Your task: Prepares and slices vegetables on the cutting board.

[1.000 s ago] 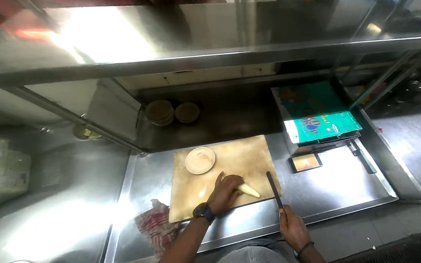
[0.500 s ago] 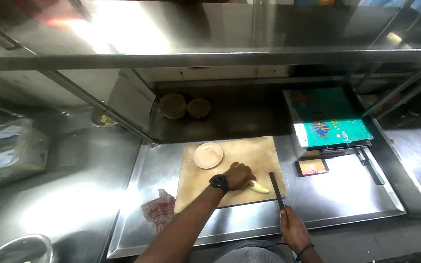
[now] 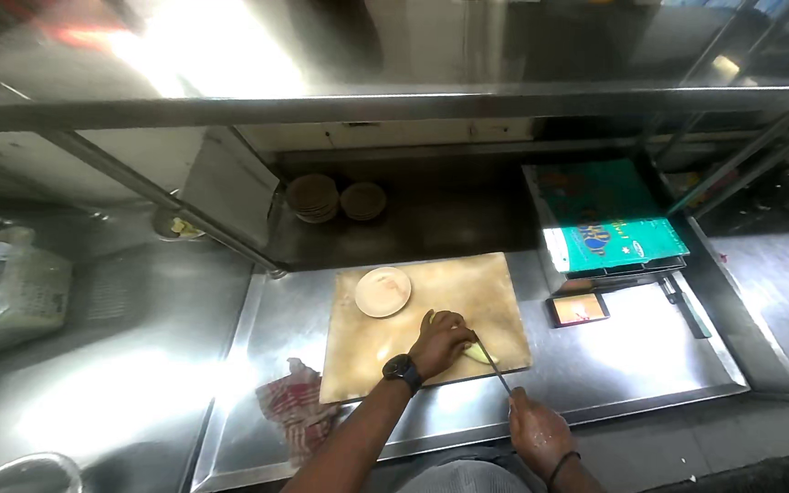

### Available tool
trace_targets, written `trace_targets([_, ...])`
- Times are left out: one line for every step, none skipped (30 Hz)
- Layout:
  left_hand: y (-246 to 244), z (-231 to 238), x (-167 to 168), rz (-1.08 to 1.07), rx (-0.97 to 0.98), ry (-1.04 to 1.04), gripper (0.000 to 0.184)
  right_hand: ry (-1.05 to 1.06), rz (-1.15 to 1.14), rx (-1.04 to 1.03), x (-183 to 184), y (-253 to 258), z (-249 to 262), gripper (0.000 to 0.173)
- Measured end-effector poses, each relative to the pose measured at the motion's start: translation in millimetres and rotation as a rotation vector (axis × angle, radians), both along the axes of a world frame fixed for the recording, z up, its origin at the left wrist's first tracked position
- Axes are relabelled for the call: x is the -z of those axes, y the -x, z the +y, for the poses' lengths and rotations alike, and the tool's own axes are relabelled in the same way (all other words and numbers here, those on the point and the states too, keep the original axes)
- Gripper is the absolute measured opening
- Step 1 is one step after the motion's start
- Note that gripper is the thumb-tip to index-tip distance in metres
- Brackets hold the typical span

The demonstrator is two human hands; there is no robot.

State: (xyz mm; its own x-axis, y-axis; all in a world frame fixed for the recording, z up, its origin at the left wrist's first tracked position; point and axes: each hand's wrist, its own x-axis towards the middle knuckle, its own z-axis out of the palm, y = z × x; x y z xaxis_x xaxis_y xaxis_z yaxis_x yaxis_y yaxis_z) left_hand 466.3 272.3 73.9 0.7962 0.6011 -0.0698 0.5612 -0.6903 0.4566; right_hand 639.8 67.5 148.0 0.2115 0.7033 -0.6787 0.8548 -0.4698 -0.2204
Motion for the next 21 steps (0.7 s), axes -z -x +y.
trace_targets([-0.2, 0.8, 0.4, -0.001, 0.006, 0.002, 0.018, 0.014, -0.008, -0.002, -1.0, 1.8, 0.0, 0.044])
trace_targets([-0.1, 1.3, 1.0, 0.000, 0.009, 0.003, 0.018, 0.029, -0.010, 0.000, 0.3, 3.7, 0.9, 0.044])
trace_targets([0.3, 1.6, 1.5, -0.002, 0.010, -0.002, 0.018, 0.041, -0.005, 0.010, 6.6, 5.9, 2.8, 0.043])
trace_targets([0.6, 1.5, 1.8, -0.005, 0.012, -0.007, 0.018, 0.044, 0.011, 0.028, 18.2, 8.5, 5.4, 0.043])
trace_targets([0.8, 0.7, 1.9, -0.013, 0.014, -0.014, 0.017, 0.037, 0.027, 0.049, 34.2, 11.2, 7.6, 0.043])
trace_targets([1.2, -0.6, 2.4, -0.019, 0.015, -0.020, 0.017, 0.022, 0.040, 0.068, 52.0, 13.9, 8.8, 0.042])
trace_targets([2.1, -1.3, 3.3, -0.023, 0.014, -0.018, 0.017, -0.008, 0.043, 0.086, 67.9, 16.3, 9.2, 0.042])
trace_targets([3.2, -1.1, 4.2, -0.031, 0.006, -0.011, 0.017, -0.029, 0.040, 0.098, 77.5, 17.2, 10.5, 0.041])
trace_targets([5.0, -0.8, 5.8, -0.042, -0.003, -0.009, 0.017, -0.035, 0.043, 0.103, 80.7, 16.7, 12.6, 0.041])
trace_targets([7.7, -1.1, 8.2, -0.050, -0.011, -0.006, 0.017, -0.033, 0.055, 0.108, 80.0, 15.5, 13.9, 0.041])
trace_targets([11.2, -2.2, 11.3, -0.063, -0.016, 0.003, 0.018, -0.036, 0.082, 0.119, 77.9, 13.2, 13.8, 0.041])
trace_targets([14.6, -3.1, 15.4, -0.082, -0.018, 0.010, 0.020, -0.051, 0.119, 0.139, 75.7, 9.2, 13.2, 0.041])
trace_targets([17.9, -3.5, 19.4, -0.097, -0.017, 0.020, 0.022, -0.073, 0.155, 0.162, 74.1, 4.4, 12.5, 0.041])
trace_targets([20.6, -4.4, 22.2, -0.111, -0.016, 0.031, 0.023, -0.098, 0.183, 0.194, 71.5, -0.1, 12.0, 0.040])
trace_targets([23.3, -6.3, 24.0, -0.124, -0.015, 0.039, 0.024, -0.128, 0.202, 0.233, 69.7, -3.4, 10.7, 0.039])
trace_targets([26.0, -9.0, 25.1, -0.131, -0.015, 0.046, 0.024, -0.146, 0.201, 0.265, 69.6, -5.3, 9.0, 0.038])
trace_targets([28.4, -11.4, 25.6, -0.136, -0.010, 0.052, 0.024, -0.137, 0.183, 0.271, 68.7, -6.0, 8.1, 0.039])
trace_targets([29.6, -12.1, 25.8, -0.141, -0.005, 0.053, 0.024, -0.116, 0.161, 0.260, 67.0, -6.2, 8.2, 0.040])
trace_targets([29.9, -11.8, 25.8, -0.144, 0.000, 0.053, 0.024, -0.106, 0.145, 0.242, 64.8, -6.1, 8.2, 0.040])
trace_targets([29.8, -11.5, 25.7, -0.142, 0.005, 0.052, 0.024, -0.107, 0.124, 0.215, 63.0, -5.2, 7.6, 0.041])
trace_targets([29.3, -11.3, 25.8, -0.137, 0.006, 0.050, 0.024, -0.116, 0.101, 0.185, 62.7, -3.4, 6.1, 0.041])
